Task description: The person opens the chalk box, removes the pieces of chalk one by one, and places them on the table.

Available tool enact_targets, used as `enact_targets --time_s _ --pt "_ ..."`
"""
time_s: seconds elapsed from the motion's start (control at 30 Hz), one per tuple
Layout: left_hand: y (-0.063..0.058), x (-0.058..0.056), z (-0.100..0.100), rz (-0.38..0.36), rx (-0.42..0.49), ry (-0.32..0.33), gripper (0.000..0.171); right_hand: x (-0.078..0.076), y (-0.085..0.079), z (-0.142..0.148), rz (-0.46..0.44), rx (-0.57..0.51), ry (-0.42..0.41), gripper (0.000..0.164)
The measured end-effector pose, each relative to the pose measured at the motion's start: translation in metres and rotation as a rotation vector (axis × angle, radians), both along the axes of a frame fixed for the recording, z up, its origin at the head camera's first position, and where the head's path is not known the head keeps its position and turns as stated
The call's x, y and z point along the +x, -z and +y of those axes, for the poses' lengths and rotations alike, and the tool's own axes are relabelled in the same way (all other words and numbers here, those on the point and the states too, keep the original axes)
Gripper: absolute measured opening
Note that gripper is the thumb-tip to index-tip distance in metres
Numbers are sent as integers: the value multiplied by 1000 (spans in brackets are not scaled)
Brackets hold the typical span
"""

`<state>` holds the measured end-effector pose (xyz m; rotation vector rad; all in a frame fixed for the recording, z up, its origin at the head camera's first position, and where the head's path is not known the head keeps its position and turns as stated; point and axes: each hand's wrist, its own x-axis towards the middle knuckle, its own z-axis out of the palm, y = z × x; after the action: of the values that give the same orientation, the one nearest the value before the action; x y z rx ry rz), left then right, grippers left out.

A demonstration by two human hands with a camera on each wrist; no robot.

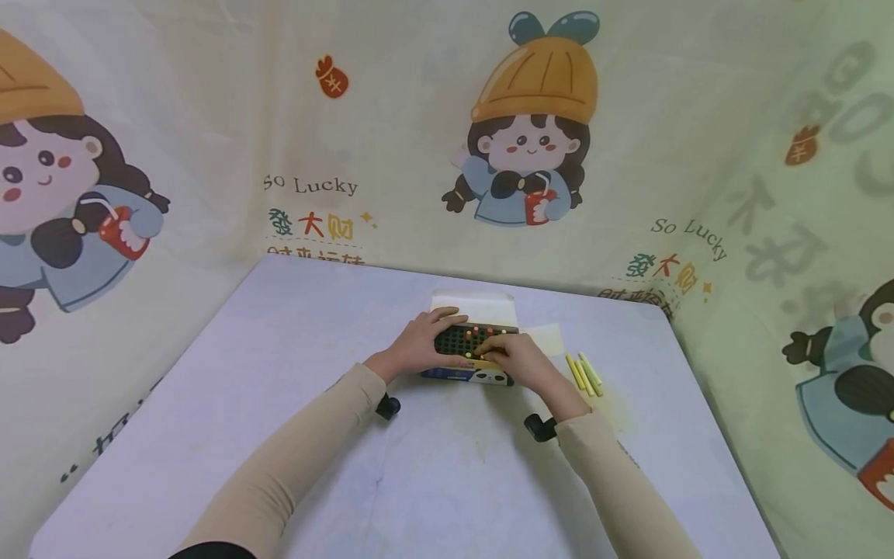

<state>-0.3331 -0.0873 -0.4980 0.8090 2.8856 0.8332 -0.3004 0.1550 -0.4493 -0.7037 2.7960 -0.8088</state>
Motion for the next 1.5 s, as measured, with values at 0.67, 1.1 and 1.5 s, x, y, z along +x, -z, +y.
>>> enact_targets --time_s 0.67,1.1,1.5 --pt "1 0 0 -4 6 5 91 7 -1 -5 69 35 -40 14" --pt "1 2 0 8 24 -1 90 8 2 -4 55 -11 -28 14" --pt "2 3 -1 16 40 0 90 6 2 -4 22 -40 -5 12"
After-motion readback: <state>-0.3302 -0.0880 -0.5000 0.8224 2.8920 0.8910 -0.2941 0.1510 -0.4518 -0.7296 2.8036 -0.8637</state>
